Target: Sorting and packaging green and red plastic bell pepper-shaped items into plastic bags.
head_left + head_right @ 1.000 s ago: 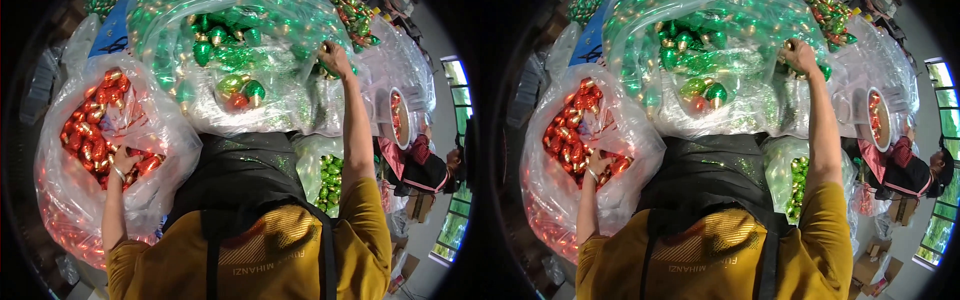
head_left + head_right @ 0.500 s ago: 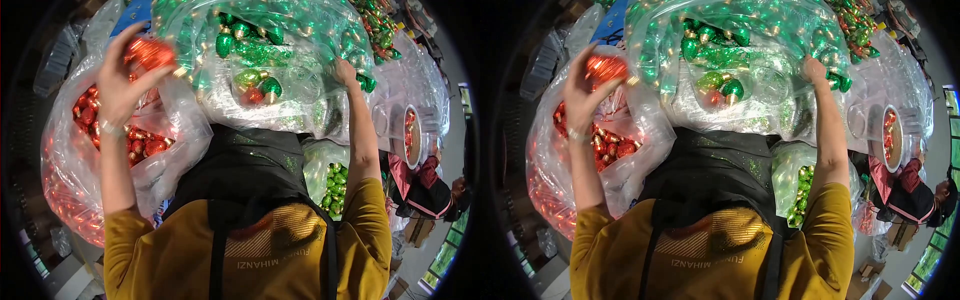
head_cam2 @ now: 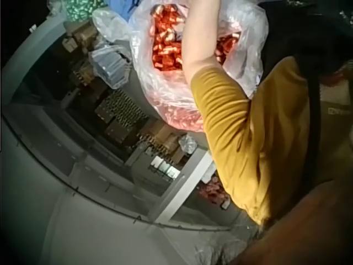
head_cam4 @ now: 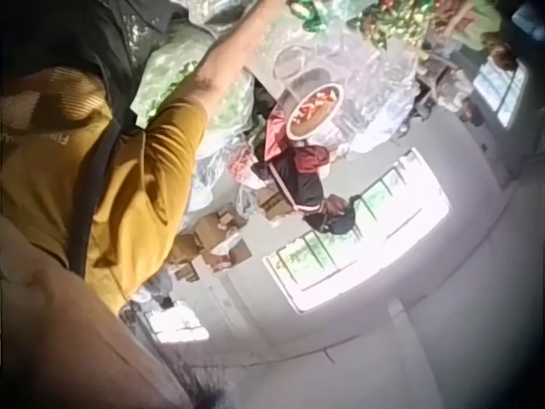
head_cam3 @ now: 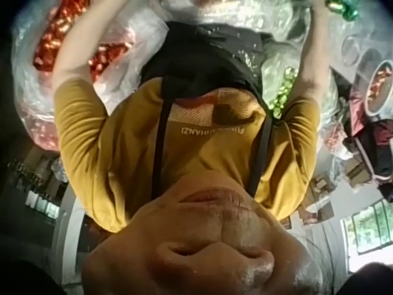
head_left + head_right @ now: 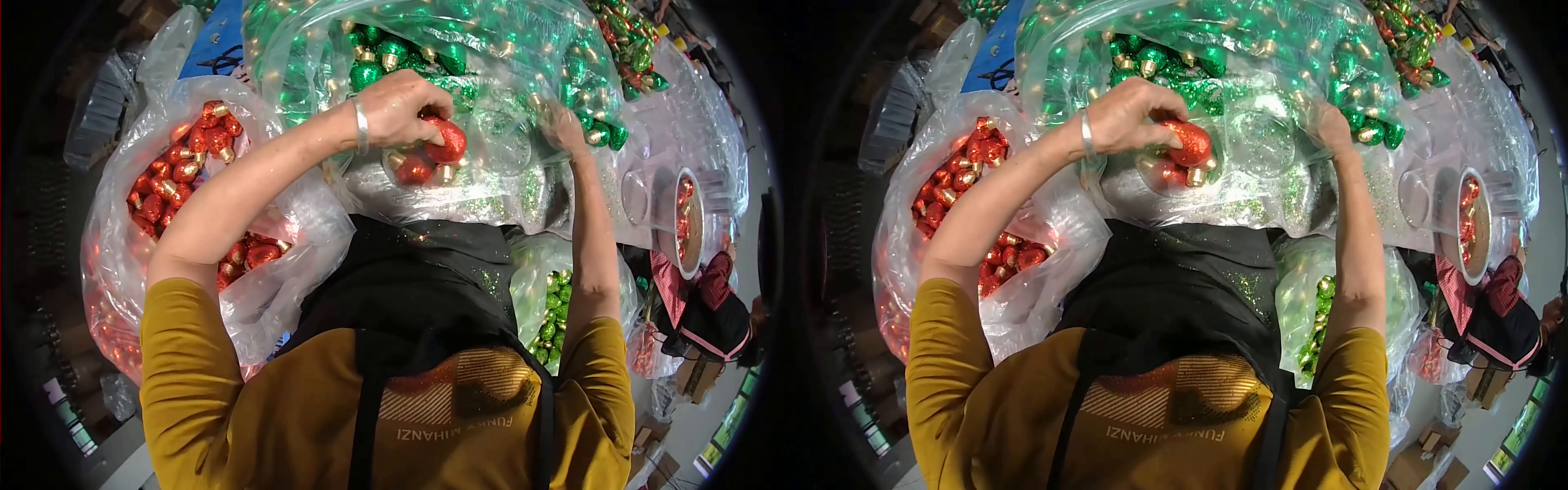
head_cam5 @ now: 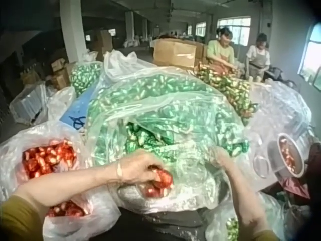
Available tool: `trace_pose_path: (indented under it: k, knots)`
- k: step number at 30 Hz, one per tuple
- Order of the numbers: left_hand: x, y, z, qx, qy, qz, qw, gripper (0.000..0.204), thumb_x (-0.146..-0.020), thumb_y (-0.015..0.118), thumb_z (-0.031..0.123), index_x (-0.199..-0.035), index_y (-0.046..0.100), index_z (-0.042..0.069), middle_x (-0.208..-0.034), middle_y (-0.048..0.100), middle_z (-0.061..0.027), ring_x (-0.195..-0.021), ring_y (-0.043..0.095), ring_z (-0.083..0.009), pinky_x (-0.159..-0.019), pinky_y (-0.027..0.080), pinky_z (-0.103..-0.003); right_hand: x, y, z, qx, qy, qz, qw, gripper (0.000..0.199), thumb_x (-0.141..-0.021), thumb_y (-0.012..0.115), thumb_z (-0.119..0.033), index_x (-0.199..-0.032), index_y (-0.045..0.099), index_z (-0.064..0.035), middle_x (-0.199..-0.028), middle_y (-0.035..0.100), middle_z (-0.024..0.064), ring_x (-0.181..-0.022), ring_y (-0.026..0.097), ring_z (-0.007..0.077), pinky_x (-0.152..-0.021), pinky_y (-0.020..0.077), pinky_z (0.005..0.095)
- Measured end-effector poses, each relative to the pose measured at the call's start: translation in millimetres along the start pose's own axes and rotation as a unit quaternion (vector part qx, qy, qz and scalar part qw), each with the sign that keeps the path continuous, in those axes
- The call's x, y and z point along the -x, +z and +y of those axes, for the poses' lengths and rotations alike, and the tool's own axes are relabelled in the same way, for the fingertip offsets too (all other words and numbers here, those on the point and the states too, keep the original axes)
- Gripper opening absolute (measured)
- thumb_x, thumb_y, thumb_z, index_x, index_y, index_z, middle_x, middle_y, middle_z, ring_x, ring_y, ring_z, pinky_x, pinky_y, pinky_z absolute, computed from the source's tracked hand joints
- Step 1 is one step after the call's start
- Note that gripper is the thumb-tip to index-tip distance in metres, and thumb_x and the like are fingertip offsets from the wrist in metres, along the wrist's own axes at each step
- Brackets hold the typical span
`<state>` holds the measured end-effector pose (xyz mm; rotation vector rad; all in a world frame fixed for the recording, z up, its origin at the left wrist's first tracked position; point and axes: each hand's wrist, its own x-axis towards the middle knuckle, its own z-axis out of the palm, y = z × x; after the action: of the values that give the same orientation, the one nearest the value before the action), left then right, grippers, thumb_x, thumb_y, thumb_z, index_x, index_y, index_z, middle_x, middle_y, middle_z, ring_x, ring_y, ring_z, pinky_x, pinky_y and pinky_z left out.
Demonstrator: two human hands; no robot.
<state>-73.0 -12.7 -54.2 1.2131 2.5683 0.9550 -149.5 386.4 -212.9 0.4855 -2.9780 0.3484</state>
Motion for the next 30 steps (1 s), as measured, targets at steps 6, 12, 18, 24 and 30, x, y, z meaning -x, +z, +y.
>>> trace_pose_path:
  k: [6,12,18,24,30]
  knots:
    - [-37.3,-13.2,10.4,-0.178,0.002,-0.165,0.970,0.032,-0.061,0.079,0.017,-0.086,0.065,0.003,-0.074,0.064,-0.0122,-0.072,0.063,-0.0306,-0.063,0.049,-0.041,-8.5,-2.8,-23.5,-0.048,0.004,0.009,0.999,0.043,-0.084,0.060,-0.030,-0.117,0.054,-0.0030,-0.106,0.060,0.0214,-0.097,0.057,0.0387,-0.082,0.0461,0.0408]
    - [-39.1,-1.5,16.3,-0.232,0.067,-0.169,0.955,0.046,-0.060,0.078,0.017,-0.101,0.061,0.006,-0.095,0.062,-0.0097,-0.094,0.059,-0.0286,-0.080,0.046,-0.040,-26.4,14.6,-6.7,0.009,-0.141,0.078,0.987,0.041,-0.084,0.061,-0.031,-0.114,0.056,-0.0029,-0.098,0.064,0.0199,-0.086,0.060,0.0359,-0.076,0.0479,0.0383]
    - [-26.1,-11.0,10.0,-0.311,0.146,-0.005,0.939,0.070,-0.058,0.079,0.017,-0.121,0.050,0.012,-0.102,0.058,-0.0066,-0.102,0.054,-0.0272,-0.088,0.041,-0.038,-21.0,-55.0,-40.7,-0.230,0.091,-0.126,0.961,0.036,-0.088,0.058,-0.030,-0.113,0.060,-0.0043,-0.096,0.066,0.0123,-0.082,0.061,0.0194,-0.075,0.0476,0.0305]
    - [-42.5,2.7,-16.9,-0.317,0.145,-0.031,0.937,0.090,-0.060,0.078,0.020,-0.137,0.032,0.016,-0.099,0.059,-0.0082,-0.098,0.056,-0.0293,-0.083,0.043,-0.039,-42.1,-91.4,-83.7,-0.252,0.044,-0.064,0.965,0.033,-0.088,0.057,-0.026,-0.111,0.061,-0.0031,-0.096,0.065,0.0093,-0.085,0.059,0.0156,-0.075,0.0472,0.0299]
    - [-54.8,-2.7,7.2,-0.274,-0.026,-0.161,0.948,0.082,-0.061,0.079,0.024,-0.130,0.037,0.014,-0.095,0.062,-0.0104,-0.091,0.060,-0.0294,-0.077,0.047,-0.041,-85.2,-53.2,-66.6,-0.021,-0.056,-0.119,0.991,0.033,-0.086,0.057,-0.024,-0.110,0.059,-0.0005,-0.097,0.064,0.0173,-0.086,0.060,0.0209,-0.076,0.0459,0.0315]
